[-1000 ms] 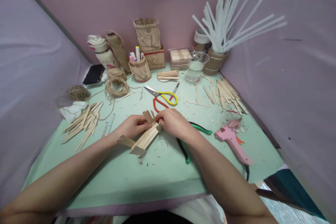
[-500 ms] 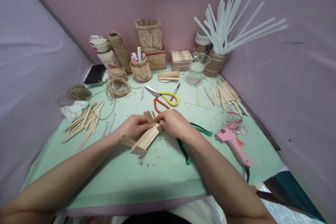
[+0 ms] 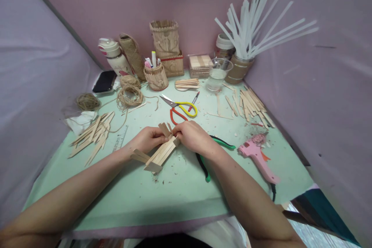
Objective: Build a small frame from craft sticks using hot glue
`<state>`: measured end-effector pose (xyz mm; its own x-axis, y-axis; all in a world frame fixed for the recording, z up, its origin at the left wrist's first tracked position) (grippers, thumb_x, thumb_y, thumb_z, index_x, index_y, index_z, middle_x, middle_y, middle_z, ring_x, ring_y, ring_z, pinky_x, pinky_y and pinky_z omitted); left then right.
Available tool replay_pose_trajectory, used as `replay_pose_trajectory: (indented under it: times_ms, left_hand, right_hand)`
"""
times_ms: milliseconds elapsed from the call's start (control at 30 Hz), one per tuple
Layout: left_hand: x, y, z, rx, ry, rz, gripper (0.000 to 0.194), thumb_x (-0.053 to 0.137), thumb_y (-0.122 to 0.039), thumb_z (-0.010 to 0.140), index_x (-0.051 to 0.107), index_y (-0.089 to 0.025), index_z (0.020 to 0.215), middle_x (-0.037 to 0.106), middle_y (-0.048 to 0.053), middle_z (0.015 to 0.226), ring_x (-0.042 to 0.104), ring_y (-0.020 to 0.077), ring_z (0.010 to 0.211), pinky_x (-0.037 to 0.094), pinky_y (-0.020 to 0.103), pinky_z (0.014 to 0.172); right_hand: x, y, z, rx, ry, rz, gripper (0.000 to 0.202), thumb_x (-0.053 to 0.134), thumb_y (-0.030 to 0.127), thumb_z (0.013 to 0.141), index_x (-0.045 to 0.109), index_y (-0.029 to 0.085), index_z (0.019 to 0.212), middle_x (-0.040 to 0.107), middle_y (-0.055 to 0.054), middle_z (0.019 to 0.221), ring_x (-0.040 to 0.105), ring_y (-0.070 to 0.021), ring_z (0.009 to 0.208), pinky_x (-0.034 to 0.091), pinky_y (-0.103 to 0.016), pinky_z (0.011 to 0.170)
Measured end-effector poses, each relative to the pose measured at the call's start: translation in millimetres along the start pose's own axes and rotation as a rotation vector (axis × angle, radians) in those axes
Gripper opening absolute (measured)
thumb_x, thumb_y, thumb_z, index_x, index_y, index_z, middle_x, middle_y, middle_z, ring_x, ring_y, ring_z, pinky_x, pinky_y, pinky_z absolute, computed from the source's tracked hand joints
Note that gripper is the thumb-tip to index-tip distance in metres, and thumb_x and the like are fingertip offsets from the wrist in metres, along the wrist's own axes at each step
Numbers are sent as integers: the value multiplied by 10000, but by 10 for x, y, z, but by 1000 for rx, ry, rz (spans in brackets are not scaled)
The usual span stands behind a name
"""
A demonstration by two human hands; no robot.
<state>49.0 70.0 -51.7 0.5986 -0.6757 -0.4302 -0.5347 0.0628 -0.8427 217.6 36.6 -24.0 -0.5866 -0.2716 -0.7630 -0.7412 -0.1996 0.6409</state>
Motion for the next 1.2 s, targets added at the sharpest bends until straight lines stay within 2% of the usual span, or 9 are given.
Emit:
replay_pose_trajectory:
  times_ms: [467, 667, 867, 1000, 1200]
  left_hand:
    - [12, 61, 15, 6, 1, 1, 316, 595, -391, 773, 743, -139, 893, 652, 7, 742, 565, 168, 711, 415, 252, 656]
    - [2, 100, 27, 8, -5, 10, 336, 606, -407, 775, 745, -140, 924, 672, 13, 763, 578, 178, 730, 423, 253, 660]
    - [4, 125, 9, -17, 10, -155, 362, 626, -408, 777, 732, -141, 998, 678, 9, 774, 579, 160, 705, 414, 247, 643]
    - [9, 107, -7, -64, -21, -254, 415, 680, -393, 718, 710, -130, 1038, 675, 17, 788, 586, 166, 732, 439, 257, 654]
    - [-27, 41, -119, -126, -52, -340, 462, 714, -400, 698, 657, -119, 1061, 600, -26, 644, 531, 118, 587, 444, 245, 603]
  right_hand:
    - [-10, 18, -8, -8, -2, -6, 316, 498, 89, 795, 782, 212, 859, 687, -7, 708, 542, -129, 654, 340, -239, 631]
    - [-24, 36, -16, 18, -1, 5, 313, 497, 104, 824, 783, 217, 885, 732, -24, 782, 595, -150, 713, 375, -246, 676]
    - [-96, 9, -19, 71, -73, 13, 314, 496, 124, 863, 777, 214, 970, 770, -54, 934, 667, -194, 866, 425, -262, 758]
    - [-122, -38, -5, 114, -100, 23, 304, 508, 146, 871, 771, 212, 1008, 775, -57, 1021, 684, -210, 962, 446, -277, 824]
    - [-135, -62, -10, 136, -108, 43, 281, 516, 174, 880, 775, 217, 982, 782, -42, 977, 695, -196, 892, 466, -280, 807]
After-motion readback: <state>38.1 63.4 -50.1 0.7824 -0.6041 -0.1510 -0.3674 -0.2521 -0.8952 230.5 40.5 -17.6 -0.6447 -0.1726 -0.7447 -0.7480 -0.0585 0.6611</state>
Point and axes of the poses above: each hand's wrist, its own z-axis towards the middle knuckle, its own x-axis out of the palm, y = z × x, the point moved 3 cm from there along z, towards the middle knuckle
